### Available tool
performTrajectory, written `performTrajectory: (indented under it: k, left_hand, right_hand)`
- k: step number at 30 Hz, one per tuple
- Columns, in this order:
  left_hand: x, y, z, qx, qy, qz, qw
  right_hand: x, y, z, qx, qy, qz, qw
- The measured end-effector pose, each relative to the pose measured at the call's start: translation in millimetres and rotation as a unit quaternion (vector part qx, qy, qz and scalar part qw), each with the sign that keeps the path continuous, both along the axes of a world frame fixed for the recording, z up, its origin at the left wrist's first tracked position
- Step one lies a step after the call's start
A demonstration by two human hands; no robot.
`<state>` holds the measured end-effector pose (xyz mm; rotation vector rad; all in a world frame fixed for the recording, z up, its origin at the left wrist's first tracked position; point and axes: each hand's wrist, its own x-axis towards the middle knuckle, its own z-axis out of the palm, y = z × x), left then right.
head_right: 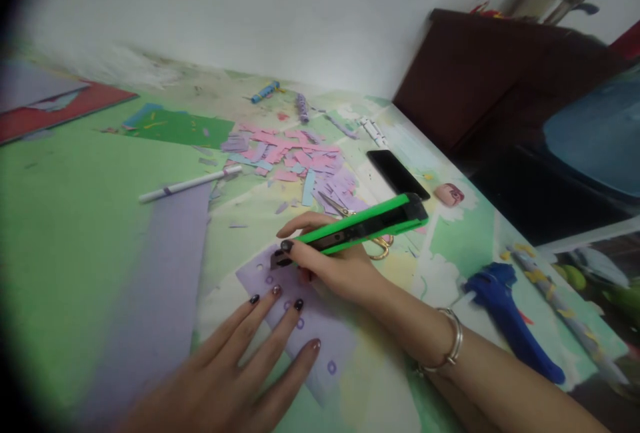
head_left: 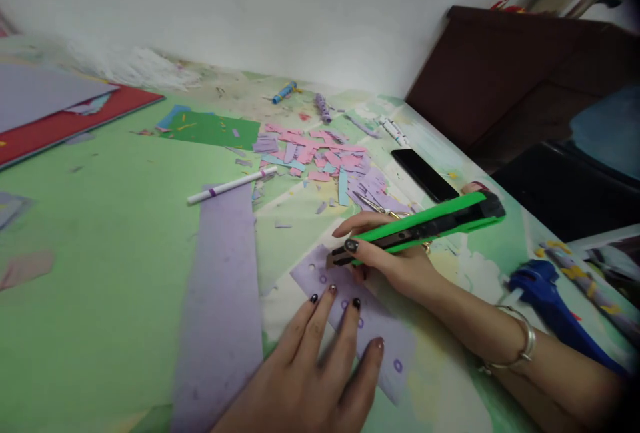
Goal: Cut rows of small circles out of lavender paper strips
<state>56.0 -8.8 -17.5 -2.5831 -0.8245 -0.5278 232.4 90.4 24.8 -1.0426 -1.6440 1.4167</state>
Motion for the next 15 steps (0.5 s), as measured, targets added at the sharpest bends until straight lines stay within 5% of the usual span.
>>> performTrajectory:
  k: [15]
  left_hand:
    - [-5.6,2.4,1.1,-0.008,0.022,-0.023,0.999]
  right_hand:
    - [3.1,-3.2,7.8,0.014,-0.126,0.088,0.988]
